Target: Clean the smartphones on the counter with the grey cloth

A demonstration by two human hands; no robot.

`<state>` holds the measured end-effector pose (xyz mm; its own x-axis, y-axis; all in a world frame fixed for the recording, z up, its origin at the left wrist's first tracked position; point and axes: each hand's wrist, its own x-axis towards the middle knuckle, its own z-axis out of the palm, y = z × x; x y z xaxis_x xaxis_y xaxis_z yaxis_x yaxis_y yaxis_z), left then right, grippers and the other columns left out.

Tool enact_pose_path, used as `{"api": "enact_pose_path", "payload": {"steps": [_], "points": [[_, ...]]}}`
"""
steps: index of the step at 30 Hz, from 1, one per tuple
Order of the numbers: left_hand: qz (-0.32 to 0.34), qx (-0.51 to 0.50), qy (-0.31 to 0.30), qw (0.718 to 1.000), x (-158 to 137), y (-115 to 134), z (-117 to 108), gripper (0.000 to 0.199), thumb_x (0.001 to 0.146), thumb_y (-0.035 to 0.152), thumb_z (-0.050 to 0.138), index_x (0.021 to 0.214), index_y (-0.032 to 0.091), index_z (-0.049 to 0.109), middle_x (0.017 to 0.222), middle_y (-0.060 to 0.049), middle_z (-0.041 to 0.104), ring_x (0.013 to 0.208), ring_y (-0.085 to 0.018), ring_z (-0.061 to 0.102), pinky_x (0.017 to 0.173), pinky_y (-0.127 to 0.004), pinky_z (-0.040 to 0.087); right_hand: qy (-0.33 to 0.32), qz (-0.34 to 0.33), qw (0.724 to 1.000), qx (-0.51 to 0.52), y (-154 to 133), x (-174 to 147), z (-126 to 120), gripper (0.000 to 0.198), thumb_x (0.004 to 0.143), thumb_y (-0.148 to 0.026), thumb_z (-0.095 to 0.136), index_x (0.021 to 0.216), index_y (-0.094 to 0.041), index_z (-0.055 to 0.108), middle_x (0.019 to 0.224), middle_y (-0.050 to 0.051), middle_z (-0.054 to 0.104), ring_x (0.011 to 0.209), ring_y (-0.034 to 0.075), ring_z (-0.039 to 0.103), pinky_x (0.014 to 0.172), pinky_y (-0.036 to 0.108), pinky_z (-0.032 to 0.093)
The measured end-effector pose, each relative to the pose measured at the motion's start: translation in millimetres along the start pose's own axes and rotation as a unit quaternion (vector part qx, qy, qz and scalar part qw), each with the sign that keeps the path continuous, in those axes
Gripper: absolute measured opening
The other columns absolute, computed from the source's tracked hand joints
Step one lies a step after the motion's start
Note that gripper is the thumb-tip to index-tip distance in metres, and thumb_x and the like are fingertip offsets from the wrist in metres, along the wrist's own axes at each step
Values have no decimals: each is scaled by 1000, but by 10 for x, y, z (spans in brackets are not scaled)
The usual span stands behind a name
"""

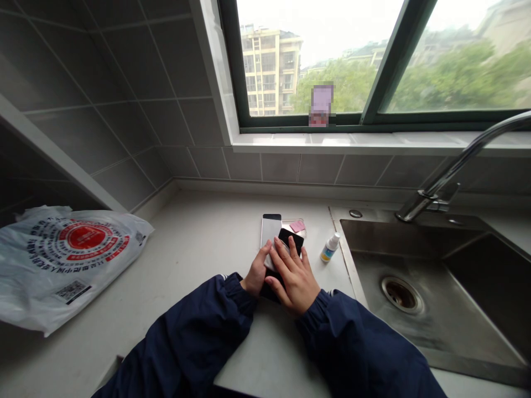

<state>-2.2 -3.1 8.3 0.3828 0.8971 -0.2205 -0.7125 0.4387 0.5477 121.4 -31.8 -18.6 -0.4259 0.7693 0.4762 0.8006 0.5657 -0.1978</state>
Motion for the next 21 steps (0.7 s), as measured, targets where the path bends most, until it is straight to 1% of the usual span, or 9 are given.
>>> {"api": "enact_pose_path", "payload": {"steps": [2, 5, 7, 10, 14, 18, 21], "points": [[-9, -15, -3, 1000, 2, 22, -24, 51, 96, 47, 51, 121, 6, 67, 115, -17, 73, 124, -30, 62, 118, -42, 33, -10, -15, 1000, -1, -20, 1, -23, 63, 100, -40, 44, 156, -14, 33, 164, 10, 23, 154, 38, 6, 117, 66, 22], [-43, -34, -33, 998, -10, 81, -43, 67, 93, 61, 49, 125, 4, 64, 115, -21, 73, 119, -34, 64, 114, -48, 38, -23, -36, 999, 4, -47, 3, -66, 60, 101, -40, 45, 155, -15, 37, 164, 7, 24, 154, 39, 6, 118, 66, 20], [-47, -34, -42, 997, -18, 125, -45, 74, 91, 67, 46, 127, 4, 63, 115, -22, 72, 116, -36, 66, 111, -50, 41, -30, -52, 998, 11, -59, 6, -92, 58, 101, -39, 46, 154, -16, 39, 164, 6, 25, 154, 39, 5, 119, 66, 19], [-26, -26, -35, 999, -24, 182, -39, 79, 89, 72, 44, 130, 7, 60, 115, -22, 72, 113, -37, 67, 108, -53, 43, -33, -72, 997, 23, -65, 8, -108, 58, 100, -40, 48, 153, -17, 41, 163, 6, 28, 154, 37, 6, 120, 65, 19], [-21, -20, -21, 999, -31, 240, -32, 86, 87, 78, 39, 135, 9, 57, 120, -23, 70, 111, -38, 67, 104, -55, 45, -26, -89, 995, 36, -71, 1, -97, 57, 98, -38, 51, 151, -18, 43, 160, 7, 35, 154, 36, 9, 119, 64, 22], [-27, -8, -9, 1000, -30, 292, -55, 89, 86, 80, 37, 138, 10, 54, 123, -24, 68, 108, -38, 68, 100, -56, 47, -3, -122, 990, 65, -82, -13, -90, 50, 100, -36, 49, 146, -17, 51, 156, 6, 43, 153, 34, 15, 122, 60, 21], [-30, -1, -8, 1000, -20, 305, -86, 92, 84, 82, 38, 138, 10, 54, 123, -23, 68, 107, -38, 68, 99, -55, 48, 20, -132, 987, 89, -90, -21, -83, 44, 101, -34, 46, 140, -17, 57, 153, 4, 48, 153, 32, 19, 123, 57, 19]]}}
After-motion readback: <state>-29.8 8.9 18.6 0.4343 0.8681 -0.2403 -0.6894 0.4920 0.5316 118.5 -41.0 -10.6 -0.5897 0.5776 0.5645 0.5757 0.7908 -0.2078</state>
